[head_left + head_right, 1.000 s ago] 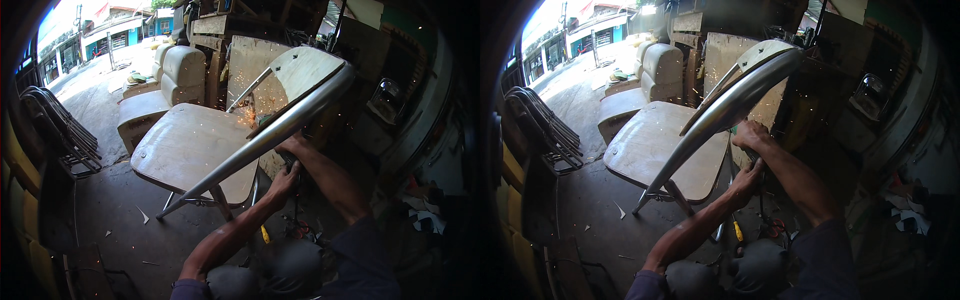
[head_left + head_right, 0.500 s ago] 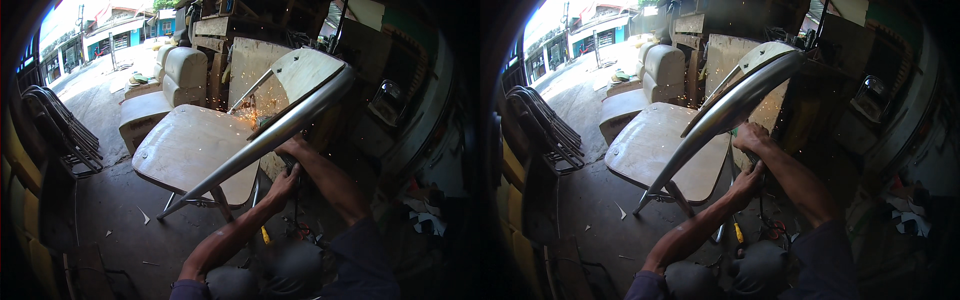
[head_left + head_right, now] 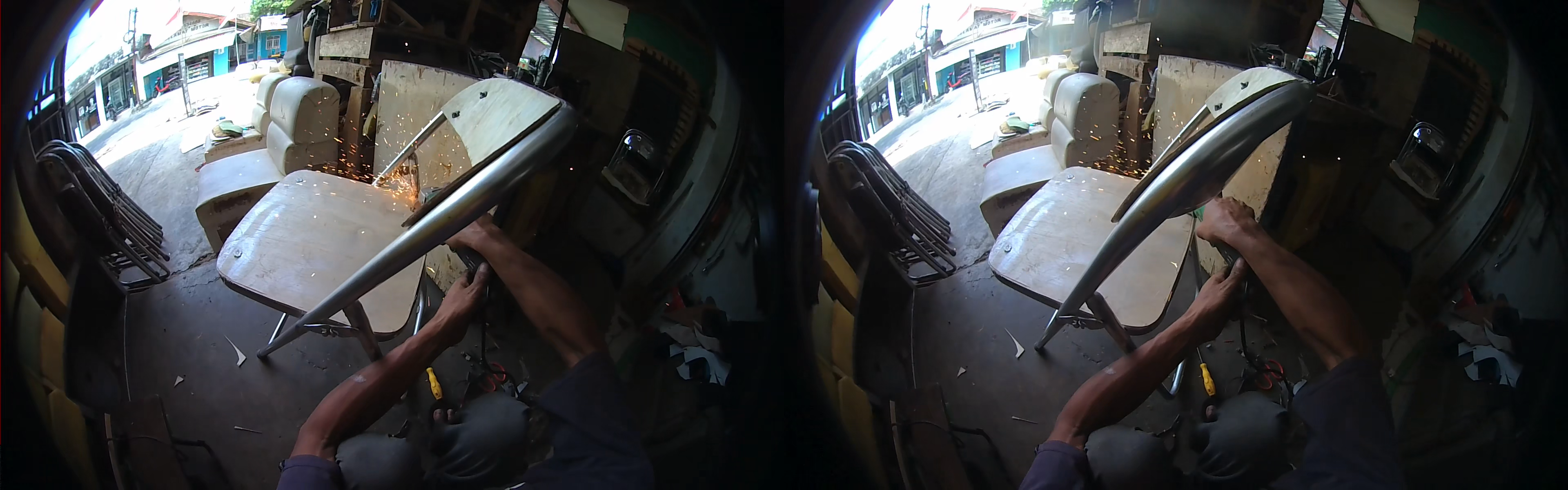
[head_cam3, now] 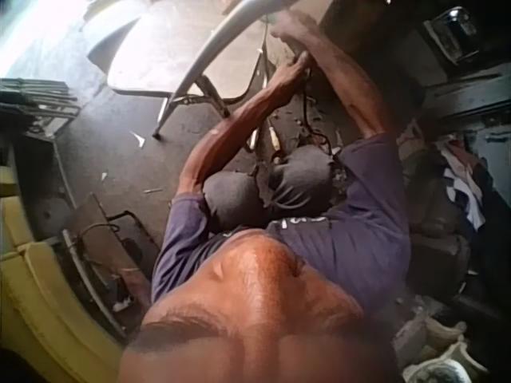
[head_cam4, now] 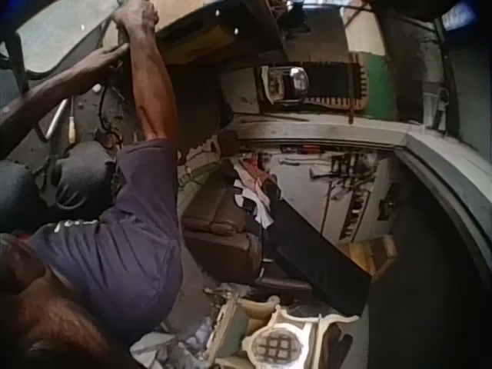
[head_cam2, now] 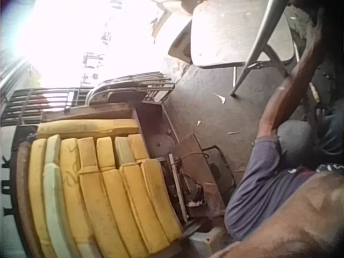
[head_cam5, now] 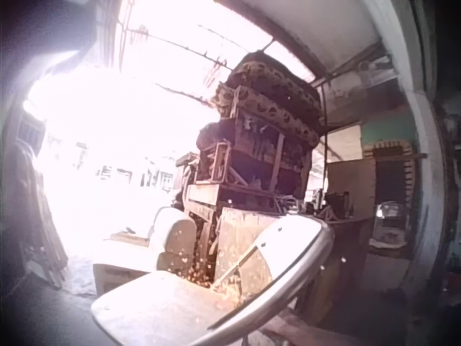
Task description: The person repairs a folding chair by using a tool to remove a fastener, cutting the metal frame with an angle grinder, and manipulating the seat component by hand.
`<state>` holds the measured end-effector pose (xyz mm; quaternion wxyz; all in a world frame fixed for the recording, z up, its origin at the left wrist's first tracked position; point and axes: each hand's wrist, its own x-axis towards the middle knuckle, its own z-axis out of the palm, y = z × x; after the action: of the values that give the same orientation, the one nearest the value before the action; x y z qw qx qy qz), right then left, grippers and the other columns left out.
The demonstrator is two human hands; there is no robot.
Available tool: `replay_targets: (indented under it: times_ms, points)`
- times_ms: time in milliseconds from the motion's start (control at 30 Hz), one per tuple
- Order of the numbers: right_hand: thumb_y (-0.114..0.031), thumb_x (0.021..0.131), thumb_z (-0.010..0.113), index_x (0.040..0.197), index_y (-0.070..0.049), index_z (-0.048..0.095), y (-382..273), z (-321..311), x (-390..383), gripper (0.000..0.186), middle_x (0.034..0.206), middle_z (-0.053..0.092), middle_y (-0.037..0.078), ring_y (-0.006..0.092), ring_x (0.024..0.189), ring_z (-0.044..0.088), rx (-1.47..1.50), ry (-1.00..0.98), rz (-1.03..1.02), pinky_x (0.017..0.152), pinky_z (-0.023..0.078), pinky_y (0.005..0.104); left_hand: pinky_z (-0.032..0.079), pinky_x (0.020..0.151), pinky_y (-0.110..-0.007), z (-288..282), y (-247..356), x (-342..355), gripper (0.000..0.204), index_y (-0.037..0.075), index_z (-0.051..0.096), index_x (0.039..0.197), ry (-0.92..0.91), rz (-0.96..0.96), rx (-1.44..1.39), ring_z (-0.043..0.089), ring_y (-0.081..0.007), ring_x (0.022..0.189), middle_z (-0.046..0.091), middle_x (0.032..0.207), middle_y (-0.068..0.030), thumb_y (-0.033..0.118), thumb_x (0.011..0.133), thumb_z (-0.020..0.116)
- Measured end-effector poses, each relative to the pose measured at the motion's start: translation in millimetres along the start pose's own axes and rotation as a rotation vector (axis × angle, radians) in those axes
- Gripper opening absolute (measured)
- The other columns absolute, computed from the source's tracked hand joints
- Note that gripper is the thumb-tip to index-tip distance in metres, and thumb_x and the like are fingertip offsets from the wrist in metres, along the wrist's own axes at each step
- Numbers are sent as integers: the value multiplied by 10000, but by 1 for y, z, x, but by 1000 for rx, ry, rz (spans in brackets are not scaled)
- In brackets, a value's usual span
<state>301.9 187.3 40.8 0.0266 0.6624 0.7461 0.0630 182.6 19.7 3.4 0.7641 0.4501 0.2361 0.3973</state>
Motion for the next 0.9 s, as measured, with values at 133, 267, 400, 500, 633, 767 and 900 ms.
replay_targets:
  times_ms: [133, 267, 400, 500, 633, 767, 900]
  points:
    - [-333, 836, 677, 1258, -27, 660, -3, 1, -2, 522, 1319, 636, 209, 338, 1254, 602, 19, -4, -3, 1053, 484, 435, 399, 553, -272, 2, 1, -2, 500, 76, 510, 1054, 34, 25, 16, 444, -89, 632, 478, 772, 15, 573, 1033, 450]
    - [-326, 833, 676, 1256, -19, 658, 2, 5, 2, 523, 1309, 640, 213, 342, 1248, 605, 0, -40, -7, 1046, 490, 430, 416, 636, -295, -5, -4, 2, 529, 36, 543, 1140, 13, -27, 20, 481, -112, 725, 542, 828, -8, 550, 1030, 485]
    - [-354, 829, 690, 1252, -17, 659, 0, -2, 6, 542, 1298, 646, 211, 344, 1243, 608, -11, -37, -9, 1042, 492, 430, 414, 612, -287, -4, -5, 4, 516, 42, 533, 1120, 1, 0, -7, 474, -109, 695, 523, 817, -9, 548, 1033, 476]
    - [-372, 825, 699, 1243, -22, 666, 1, 2, 7, 547, 1294, 649, 206, 344, 1242, 608, -15, -22, 0, 1046, 489, 431, 390, 545, -274, 0, -2, 2, 485, 79, 516, 1025, 11, -3, -11, 439, -91, 614, 474, 755, 17, 560, 1035, 458]
    - [-373, 823, 702, 1259, -27, 658, -6, -1, 3, 558, 1320, 637, 196, 340, 1255, 599, -7, -34, 31, 1056, 481, 428, 376, 536, -274, 1, 2, -2, 501, 74, 529, 1045, 57, -16, 32, 430, -85, 603, 471, 741, 21, 569, 1031, 460]
    - [-349, 826, 702, 1245, -27, 667, -6, -2, 6, 530, 1309, 643, 199, 341, 1255, 598, 5, -6, -1, 1053, 483, 429, 370, 533, -275, -5, -8, 6, 505, 67, 537, 1081, 13, 7, 78, 432, -82, 602, 472, 741, 22, 563, 1035, 455]
    - [-317, 829, 691, 1239, -28, 673, -6, 1, 2, 502, 1296, 649, 202, 347, 1251, 601, 24, 7, -1, 1050, 486, 431, 419, 641, -306, -7, -7, 6, 600, 10, 537, 1158, 6, -21, 26, 488, -123, 720, 551, 851, -31, 590, 1017, 478]
